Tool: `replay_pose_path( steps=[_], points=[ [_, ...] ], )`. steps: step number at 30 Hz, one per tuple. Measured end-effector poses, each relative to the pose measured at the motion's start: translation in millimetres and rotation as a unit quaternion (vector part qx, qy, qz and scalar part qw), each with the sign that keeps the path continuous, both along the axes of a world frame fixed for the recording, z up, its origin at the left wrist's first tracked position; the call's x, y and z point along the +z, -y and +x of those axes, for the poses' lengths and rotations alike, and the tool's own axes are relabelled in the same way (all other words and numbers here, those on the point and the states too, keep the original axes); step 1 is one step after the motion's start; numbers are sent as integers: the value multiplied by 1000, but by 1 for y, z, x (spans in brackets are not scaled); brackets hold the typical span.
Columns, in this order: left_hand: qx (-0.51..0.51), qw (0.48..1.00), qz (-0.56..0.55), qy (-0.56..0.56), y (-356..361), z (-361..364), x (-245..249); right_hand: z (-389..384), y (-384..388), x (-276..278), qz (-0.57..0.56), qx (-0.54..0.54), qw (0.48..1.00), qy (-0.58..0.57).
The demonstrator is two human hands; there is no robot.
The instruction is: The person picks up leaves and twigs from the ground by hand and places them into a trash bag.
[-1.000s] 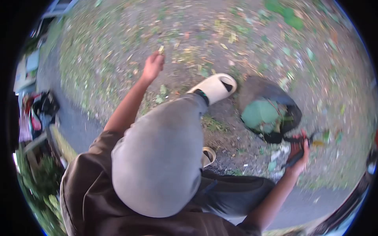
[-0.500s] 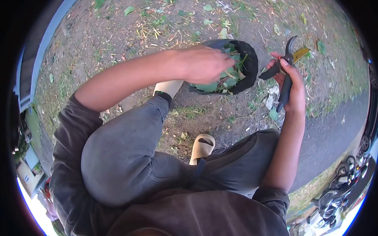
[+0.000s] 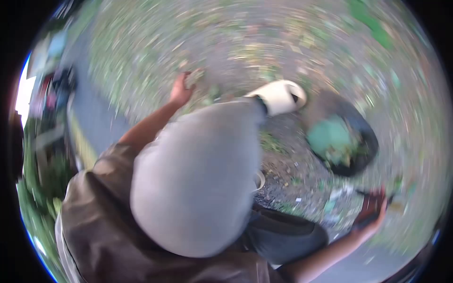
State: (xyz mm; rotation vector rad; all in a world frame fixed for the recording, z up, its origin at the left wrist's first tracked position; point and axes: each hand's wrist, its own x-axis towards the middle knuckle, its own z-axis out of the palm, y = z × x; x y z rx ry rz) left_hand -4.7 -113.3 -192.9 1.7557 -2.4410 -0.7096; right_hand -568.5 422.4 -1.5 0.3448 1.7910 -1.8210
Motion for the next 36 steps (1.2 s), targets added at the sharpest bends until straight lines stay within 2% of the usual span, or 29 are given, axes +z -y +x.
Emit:
replay_pose_path(
  steps=[3, 4, 5, 6, 7, 9, 10, 14, 17, 18, 19, 21, 22, 23, 25, 26, 27, 28, 29, 30, 31, 32, 33, 34, 36],
  points=[
    [81, 985, -59, 140, -61, 124, -37, 0, 20, 0, -3, 71, 997, 6],
    [110, 981, -65, 148, -80, 149, -33, 2, 28, 1, -8, 98, 995, 18],
    [148, 975, -6, 167, -103, 164, -29, 2, 34, -1, -12, 118, 993, 22],
    [177, 965, 51, 186, -122, 163, -24, -8, 31, -10, -12, 105, 993, 44],
    [187, 964, 50, 185, -132, 168, -25, -4, 42, -10, -9, 89, 994, 59],
    [167, 960, 126, 186, -151, 178, -25, -2, 55, -12, 14, 75, 996, 44],
    [165, 968, 76, 172, -159, 180, -27, -4, 53, -15, 1, 87, 995, 50],
    [236, 960, 90, 121, -163, 194, -27, 2, 60, -16, 4, 118, 992, 33],
    [232, 962, 41, 140, -165, 217, -33, 1, 58, -16, 14, 106, 993, 40],
    [269, 959, 12, 91, -161, 217, -29, 1, 57, -17, 12, 104, 994, 44],
    [269, 959, 11, 93, -159, 221, -22, -2, 56, -17, 17, 89, 995, 43],
    [296, 949, 11, 104, -145, 233, -6, -7, 50, -19, 20, 72, 996, 40],
    [386, 915, 11, 115, -137, 240, -10, -11, 45, -20, -6, 96, 994, 52],
    [386, 911, -25, 144, -125, 256, -11, -13, 42, -20, -34, 119, 990, 63],
    [445, 885, -33, 131, -99, 271, -10, -7, 48, -14, -15, 94, 994, 51],
    [441, 888, -33, 125, -81, 266, -20, -5, 52, -11, 2, 71, 997, 40],
    [491, 869, 62, 5, -61, 260, -30, -4, 53, -11, 0, 64, 997, 37],
    [531, 826, 158, -109, -51, 256, -33, -1, 52, -11, -8, 74, 997, 34],
    [432, 889, 148, -35, -49, 185, 14, -1, 51, -10, -15, 87, 996, 31],
    [369, 913, 172, 19, -42, 154, 26, -2, 53, -10, -15, 83, 996, 27],
    [298, 933, 192, 71, -31, 133, 26, -1, 53, -10, -16, 83, 996, 26],
    [291, 935, 193, 67, -28, 124, 10, -1, 52, -8, -14, 84, 996, 25],
    [255, 945, 170, 114, -31, 125, -10, 0, 51, -4, -14, 82, 996, 23],
    [218, 952, 143, 160, -29, 121, -17, 2, 52, -3, -21, 90, 996, 19],
    [205, 954, 136, 171, -33, 110, -23, 4, 52, -3, -31, 90, 995, 9]
  ],
)
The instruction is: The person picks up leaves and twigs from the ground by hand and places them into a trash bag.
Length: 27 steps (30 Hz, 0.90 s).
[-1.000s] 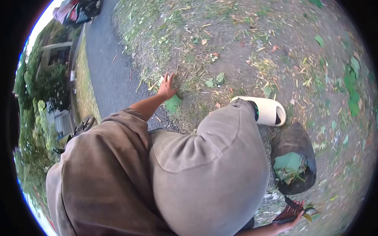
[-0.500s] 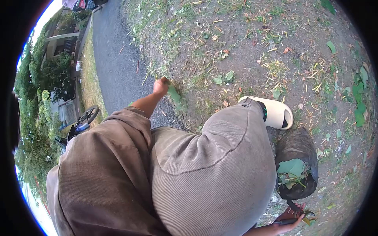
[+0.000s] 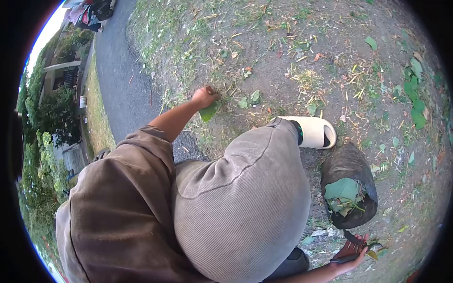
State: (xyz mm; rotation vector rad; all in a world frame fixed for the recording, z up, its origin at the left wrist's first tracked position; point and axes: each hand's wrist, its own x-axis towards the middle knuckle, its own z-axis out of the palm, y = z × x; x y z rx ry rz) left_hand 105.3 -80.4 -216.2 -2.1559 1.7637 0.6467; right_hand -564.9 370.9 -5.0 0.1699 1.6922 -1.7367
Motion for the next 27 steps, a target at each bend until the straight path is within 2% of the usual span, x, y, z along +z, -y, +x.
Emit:
replay_pose_path(
  steps=[3, 5, 6, 8, 9, 11, 13, 15, 16, 17, 19, 22, 26, 27],
  points=[
    [-36, 998, 39, 16, -7, -16, 2, 2, -11, 1, 19, -5, 1000, 9],
    [35, 999, -2, 9, -12, -12, -18, 5, -13, 2, 41, -28, 999, 11],
    [29, 1000, -2, 8, -14, -14, -23, 5, -16, 2, 41, -33, 999, 10],
    [62, 988, -142, -26, -22, -16, -31, 2, -21, 1, 31, -34, 999, 12],
    [61, 988, -142, -27, -19, -17, -30, 3, -21, 1, 31, -35, 999, 11],
    [159, 957, -159, -182, -6, -24, -31, 6, -22, 5, 28, -30, 999, 2],
    [137, 963, -162, -163, 1, -39, -24, 8, -25, 8, 29, -32, 999, 0],
    [91, 989, -58, -104, 7, -59, -3, 7, -23, 3, 25, -25, 999, 2],
    [50, 996, -42, -53, 5, -65, 5, 5, -27, 1, 11, -9, 1000, 6],
    [49, 996, -41, -54, 1, -64, 4, 3, -32, 1, 0, 6, 1000, 10],
    [-35, 999, -16, -20, -2, -63, 0, 10, -23, 7, 19, -6, 1000, -1],
    [-74, 997, -10, -7, -4, -69, 5, 13, -28, 4, 36, -10, 999, -6],
    [-134, 991, -22, 10, 5, -53, -13, 15, -30, 9, 39, -5, 999, -4],
    [-153, 988, -27, 18, 4, -58, 0, 16, -30, 11, 39, -8, 999, -5]
  ],
)
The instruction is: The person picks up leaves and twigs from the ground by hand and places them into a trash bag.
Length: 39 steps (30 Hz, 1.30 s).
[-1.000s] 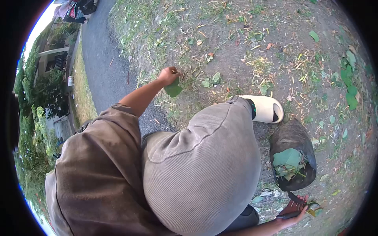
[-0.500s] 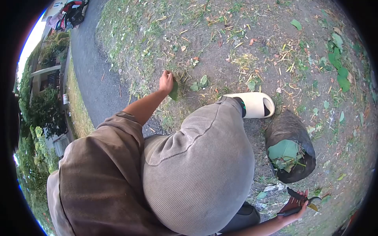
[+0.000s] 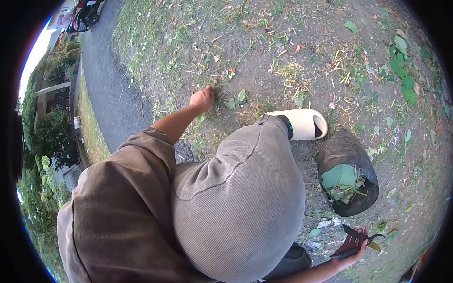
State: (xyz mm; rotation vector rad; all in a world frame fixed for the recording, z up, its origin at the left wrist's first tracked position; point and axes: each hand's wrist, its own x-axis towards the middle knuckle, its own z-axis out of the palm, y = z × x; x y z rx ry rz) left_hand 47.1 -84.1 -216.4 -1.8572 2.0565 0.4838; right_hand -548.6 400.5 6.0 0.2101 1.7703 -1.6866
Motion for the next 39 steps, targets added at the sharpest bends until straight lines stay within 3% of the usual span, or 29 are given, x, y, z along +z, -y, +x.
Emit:
replay_pose_path(
  steps=[2, 5, 7, 14, 17, 18, 20, 22, 25, 35, 36, 38, 39],
  points=[
    [-20, 1000, -7, 7, 3, 5, 8, 3, 4, 3, -12, -4, 1000, 5],
    [-57, 995, -5, -77, 6, 9, 9, 0, -4, -1, -20, -1, 1000, 4],
    [-75, 996, 37, -30, 3, -7, 28, 1, -6, -1, -20, 4, 1000, 4],
    [-132, 990, 28, 31, -3, -26, 19, 4, 0, -2, -8, 17, 1000, -8],
    [-126, 977, 138, 103, 4, -37, 24, 7, -2, -6, 39, 2, 999, -24],
    [-133, 981, 111, 92, 5, -20, 1, 15, 9, -2, 66, -19, 997, -28],
    [-118, 981, 131, 85, 5, -50, 29, 14, 12, 2, 63, -23, 998, -21],
    [-193, 974, 120, 14, 12, -55, 21, 13, 10, -3, 20, -31, 999, -24],
    [-220, 969, 92, -58, 21, -61, 11, 13, 16, 7, 16, -11, 1000, -23],
    [-72, 971, 22, -228, 39, -65, -33, 16, 10, 22, 9, -25, 999, -48],
    [-19, 939, 15, -343, 41, -85, -35, 12, 8, 22, 4, -29, 998, -47],
    [-79, 890, -108, -436, 36, -149, -18, 9, 0, 17, -10, -36, 998, -53],
    [-124, 895, -21, -428, 32, -190, 29, 8, 0, 18, -15, -39, 998, -55]
  ],
)
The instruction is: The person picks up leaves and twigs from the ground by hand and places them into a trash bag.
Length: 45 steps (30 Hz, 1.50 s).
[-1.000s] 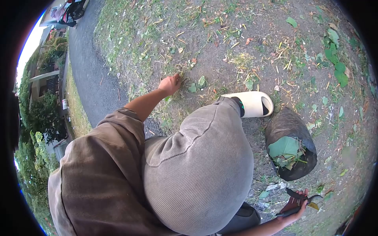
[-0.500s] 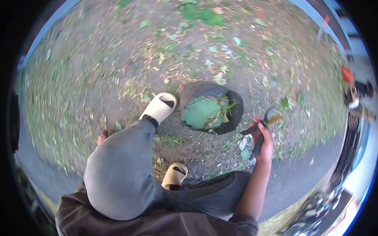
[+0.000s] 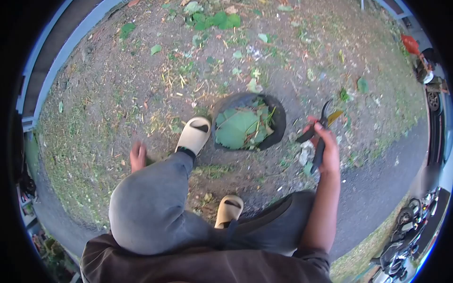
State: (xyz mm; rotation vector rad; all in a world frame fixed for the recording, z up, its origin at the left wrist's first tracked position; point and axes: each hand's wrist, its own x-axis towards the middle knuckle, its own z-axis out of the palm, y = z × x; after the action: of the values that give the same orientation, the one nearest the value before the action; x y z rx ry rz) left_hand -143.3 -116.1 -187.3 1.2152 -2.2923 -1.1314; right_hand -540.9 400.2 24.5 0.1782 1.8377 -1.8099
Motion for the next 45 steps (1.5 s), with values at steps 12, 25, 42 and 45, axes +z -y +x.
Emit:
replay_pose_path(
  steps=[12, 25, 42, 45],
  points=[
    [-632, 769, 67, 67, -140, -323, 239, -5, 27, 17, -23, 25, 999, -21],
    [-624, 777, 38, -66, -176, -310, 198, -4, 20, 6, -16, 24, 1000, -12],
    [-462, 867, 158, -101, -134, -278, 195, -3, 68, -12, 278, 196, 926, -164],
    [-464, 860, 168, -127, -129, -273, 185, -12, 66, -21, 88, 103, 990, -33]
  ],
)
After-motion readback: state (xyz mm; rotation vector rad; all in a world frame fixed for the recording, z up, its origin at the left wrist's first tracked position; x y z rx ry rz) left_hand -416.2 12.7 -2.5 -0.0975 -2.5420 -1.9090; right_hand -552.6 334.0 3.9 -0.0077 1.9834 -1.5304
